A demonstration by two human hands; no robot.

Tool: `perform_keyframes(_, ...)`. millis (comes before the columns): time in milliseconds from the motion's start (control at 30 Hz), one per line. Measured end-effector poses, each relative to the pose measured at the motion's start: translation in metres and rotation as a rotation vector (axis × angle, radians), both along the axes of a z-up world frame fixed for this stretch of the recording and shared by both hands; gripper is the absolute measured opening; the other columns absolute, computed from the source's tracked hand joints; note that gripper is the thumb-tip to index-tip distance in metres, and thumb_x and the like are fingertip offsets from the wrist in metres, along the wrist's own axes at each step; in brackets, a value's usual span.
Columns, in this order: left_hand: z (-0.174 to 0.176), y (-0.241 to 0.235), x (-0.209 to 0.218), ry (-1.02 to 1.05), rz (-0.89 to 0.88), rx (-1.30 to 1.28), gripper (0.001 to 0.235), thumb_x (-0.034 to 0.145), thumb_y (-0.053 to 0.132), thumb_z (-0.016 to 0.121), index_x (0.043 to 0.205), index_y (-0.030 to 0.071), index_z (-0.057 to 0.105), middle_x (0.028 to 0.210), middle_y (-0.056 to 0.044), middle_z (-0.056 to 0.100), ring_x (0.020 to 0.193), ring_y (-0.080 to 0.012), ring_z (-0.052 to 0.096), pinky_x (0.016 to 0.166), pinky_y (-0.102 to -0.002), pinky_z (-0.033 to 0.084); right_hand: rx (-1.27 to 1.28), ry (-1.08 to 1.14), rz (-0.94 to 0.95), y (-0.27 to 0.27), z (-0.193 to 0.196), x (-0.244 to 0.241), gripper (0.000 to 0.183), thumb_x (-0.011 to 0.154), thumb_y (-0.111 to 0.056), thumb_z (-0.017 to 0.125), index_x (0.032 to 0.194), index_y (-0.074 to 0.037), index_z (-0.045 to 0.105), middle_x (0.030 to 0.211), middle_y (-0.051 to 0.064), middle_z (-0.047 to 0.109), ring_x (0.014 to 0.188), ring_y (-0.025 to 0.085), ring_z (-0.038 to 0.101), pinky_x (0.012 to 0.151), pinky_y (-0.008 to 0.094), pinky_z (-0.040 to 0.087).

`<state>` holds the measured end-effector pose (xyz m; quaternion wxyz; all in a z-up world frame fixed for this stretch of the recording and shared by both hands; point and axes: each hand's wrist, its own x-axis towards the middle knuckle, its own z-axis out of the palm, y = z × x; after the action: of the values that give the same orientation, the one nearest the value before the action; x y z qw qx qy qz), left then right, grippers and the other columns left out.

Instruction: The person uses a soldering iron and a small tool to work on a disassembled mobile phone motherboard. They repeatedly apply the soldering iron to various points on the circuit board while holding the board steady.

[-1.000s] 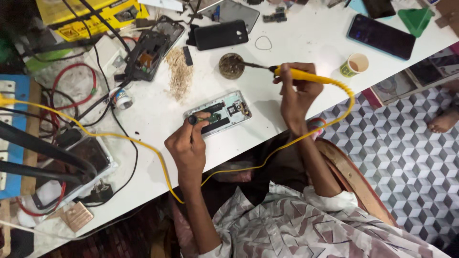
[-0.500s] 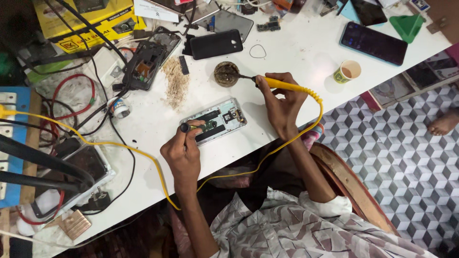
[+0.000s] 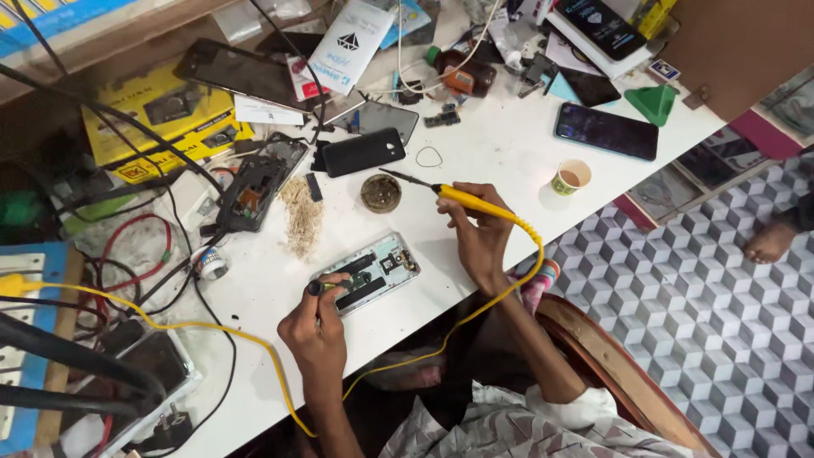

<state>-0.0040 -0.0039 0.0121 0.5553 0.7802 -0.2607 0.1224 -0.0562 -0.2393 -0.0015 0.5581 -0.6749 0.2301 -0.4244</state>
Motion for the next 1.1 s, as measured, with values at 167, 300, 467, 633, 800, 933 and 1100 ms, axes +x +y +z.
perform_keyframes(167,-0.005,0.002,0.003,-0.004,-0.045,-0.009,0.015,0.095,-0.007,0.055,0.101,-0.006,0.069,0.097,-0.013,0.078,0.082,-0.0259,0.077,0.073,-0.035,0.058,0.047,-0.121,0.053,0.003,-0.018,-0.011,0.025,0.097,0.0,0.07,0.118,0.006,0.058,0.1,0.013,0.073,0.089,0.017,0.074,0.071,0.026,0.059)
perform_keyframes(300,-0.005,0.0,0.002,-0.007,-0.033,-0.03,0.017,0.097,-0.007,0.052,0.103,-0.007,0.068,0.098,-0.014,0.078,0.082,-0.0245,0.077,0.074,-0.033,0.059,0.065,-0.275,0.093,0.019,-0.025,-0.03,0.021,0.102,0.0,0.066,0.121,0.005,0.059,0.099,0.012,0.069,0.092,0.018,0.074,0.076,0.027,0.059)
perform_keyframes(467,-0.004,-0.001,0.003,0.018,-0.007,-0.007,0.017,0.098,-0.006,0.052,0.104,-0.007,0.069,0.098,-0.013,0.078,0.08,-0.0224,0.077,0.069,-0.032,0.058,-0.121,-0.19,0.078,0.032,-0.025,-0.032,0.025,0.099,0.002,0.07,0.123,0.006,0.061,0.106,0.014,0.067,0.096,0.021,0.07,0.084,0.031,0.058)
perform_keyframes(633,-0.006,0.001,0.002,-0.004,-0.037,-0.02,0.018,0.099,-0.006,0.052,0.109,-0.007,0.068,0.099,-0.013,0.077,0.084,-0.0227,0.077,0.074,-0.033,0.06,0.115,-0.296,0.135,0.031,-0.032,-0.022,0.022,0.104,-0.005,0.063,0.123,0.004,0.059,0.101,0.01,0.063,0.081,0.017,0.069,0.072,0.029,0.057)
perform_keyframes(800,-0.005,0.0,0.003,0.002,-0.011,0.01,0.016,0.099,-0.004,0.055,0.106,-0.005,0.069,0.097,-0.012,0.078,0.082,-0.0227,0.077,0.072,-0.033,0.058,0.21,-0.412,0.111,0.025,-0.039,-0.017,0.02,0.11,-0.02,0.053,0.116,-0.001,0.052,0.09,0.009,0.06,0.068,0.015,0.063,0.06,0.028,0.051)
perform_keyframes(933,-0.008,0.002,0.0,0.052,-0.018,-0.014,0.017,0.098,-0.004,0.053,0.105,-0.005,0.069,0.098,-0.012,0.078,0.081,-0.0231,0.077,0.072,-0.032,0.058,0.246,-0.312,0.06,0.022,-0.046,-0.017,0.021,0.11,-0.021,0.051,0.106,-0.001,0.05,0.08,0.009,0.058,0.058,0.015,0.06,0.052,0.028,0.047)
perform_keyframes(1100,-0.006,0.002,0.001,0.003,-0.015,-0.007,0.014,0.097,-0.004,0.056,0.1,-0.004,0.069,0.097,-0.013,0.078,0.081,-0.0246,0.077,0.073,-0.032,0.057,0.199,-0.265,0.113,0.02,-0.05,-0.018,0.016,0.11,-0.018,0.052,0.105,-0.003,0.049,0.08,0.008,0.058,0.057,0.013,0.057,0.05,0.025,0.044)
